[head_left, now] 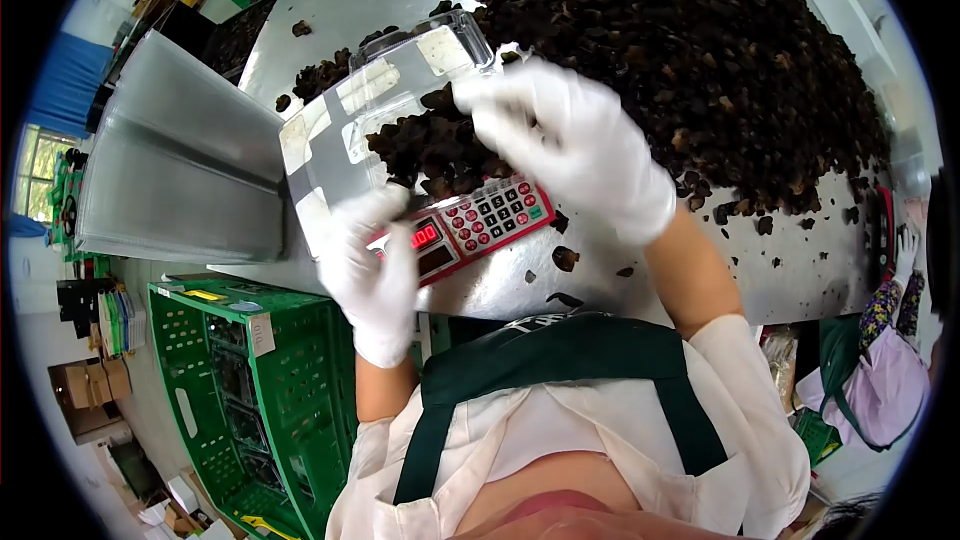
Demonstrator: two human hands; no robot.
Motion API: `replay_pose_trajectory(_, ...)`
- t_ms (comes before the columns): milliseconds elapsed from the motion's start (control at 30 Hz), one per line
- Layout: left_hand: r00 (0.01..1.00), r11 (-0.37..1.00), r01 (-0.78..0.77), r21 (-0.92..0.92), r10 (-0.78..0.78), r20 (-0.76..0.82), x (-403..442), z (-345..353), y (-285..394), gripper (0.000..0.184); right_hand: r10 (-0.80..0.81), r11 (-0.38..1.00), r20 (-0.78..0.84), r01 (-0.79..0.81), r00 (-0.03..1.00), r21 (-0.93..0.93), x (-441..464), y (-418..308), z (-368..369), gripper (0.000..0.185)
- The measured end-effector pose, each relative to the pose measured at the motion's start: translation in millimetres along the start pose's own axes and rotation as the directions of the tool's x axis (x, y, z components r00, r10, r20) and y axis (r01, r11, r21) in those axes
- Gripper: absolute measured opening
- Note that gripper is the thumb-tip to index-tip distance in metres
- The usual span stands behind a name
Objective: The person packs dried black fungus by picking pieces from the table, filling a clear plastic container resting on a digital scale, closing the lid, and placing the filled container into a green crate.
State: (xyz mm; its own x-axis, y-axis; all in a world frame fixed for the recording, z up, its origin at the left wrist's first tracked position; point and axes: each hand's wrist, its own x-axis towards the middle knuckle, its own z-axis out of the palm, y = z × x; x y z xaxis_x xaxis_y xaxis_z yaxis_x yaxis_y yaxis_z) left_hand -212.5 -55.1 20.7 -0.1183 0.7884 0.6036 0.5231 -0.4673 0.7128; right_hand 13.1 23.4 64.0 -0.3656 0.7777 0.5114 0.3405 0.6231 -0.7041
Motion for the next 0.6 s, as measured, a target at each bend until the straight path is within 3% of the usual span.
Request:
replay_pose_trajectory(33, 0.988, 0.994, -0.100, 0.035, 0.095, 0.121, -7, 3, 5, 0.030, 0.054, 0.991, 0.084, -0.064, 0.995, 0.121, -24, -4, 2, 0.031)
replay_pose_trajectory(100, 0.931, 0.973, -0.216, -0.081, 0.230, 0.285, -16, 25, 20, 0.032, 0.243, 0.892, 0.414, -0.370, 0.877, 0.260, -62, -12, 2, 0.037)
replay_pose_trajectory(167, 0.890, 0.981, -0.160, -0.113, 0.193, 0.413, -32, 41, 18, 0.031, 0.240, 0.868, 0.318, -0.349, 0.917, 0.352, -102, 2, 20, 0.043)
replay_pose_trajectory(200, 0.889, 0.976, -0.151, -0.159, 0.204, 0.411, -34, 50, 18, 0.028, 0.332, 0.724, 0.395, -0.500, 0.857, 0.476, -111, 4, 17, 0.044)
replay_pose_trajectory(233, 0.882, 0.975, -0.150, -0.165, 0.207, 0.424, -34, 55, 19, 0.028, 0.342, 0.718, 0.385, -0.503, 0.857, 0.481, -120, 6, 14, 0.044)
replay_pose_trajectory(300, 0.861, 0.961, -0.059, -0.272, 0.186, 0.473, -37, 64, 24, 0.026, 0.301, 0.865, 0.264, -0.379, 0.916, 0.329, -136, 9, 5, 0.044)
replay_pose_trajectory(367, 0.822, 0.948, -0.018, -0.317, 0.194, 0.535, -41, 71, 24, 0.028, 0.230, 0.917, 0.202, -0.282, 0.952, 0.283, -147, 11, 0, 0.041)
replay_pose_trajectory(433, 0.765, 0.901, 0.316, -0.296, -0.057, 0.642, -49, 75, 34, 0.035, 0.348, 0.889, 0.291, -0.412, 0.891, 0.198, -156, 12, -12, 0.039)
replay_pose_trajectory(467, 0.694, 0.815, 0.492, -0.305, -0.155, 0.703, -52, 78, 33, 0.045, 0.373, 0.871, 0.222, -0.422, 0.901, 0.250, -164, 21, -7, 0.037)
replay_pose_trajectory(500, 0.690, 0.770, 0.531, -0.354, -0.150, 0.708, -50, 80, 38, 0.053, 0.440, 0.833, 0.231, -0.491, 0.868, 0.256, -168, 34, -6, 0.036)
replay_pose_trajectory(567, 0.738, 0.897, 0.362, -0.254, -0.109, 0.666, -42, 78, 47, 0.057, 0.329, 0.942, -0.069, -0.333, 0.942, -0.052, -181, 64, 1, 0.037)
replay_pose_trajectory(600, 0.757, 0.966, 0.191, -0.176, -0.031, 0.653, -34, 74, 44, 0.060, 0.416, 0.897, -0.068, -0.422, 0.907, -0.130, -181, 73, -5, 0.040)
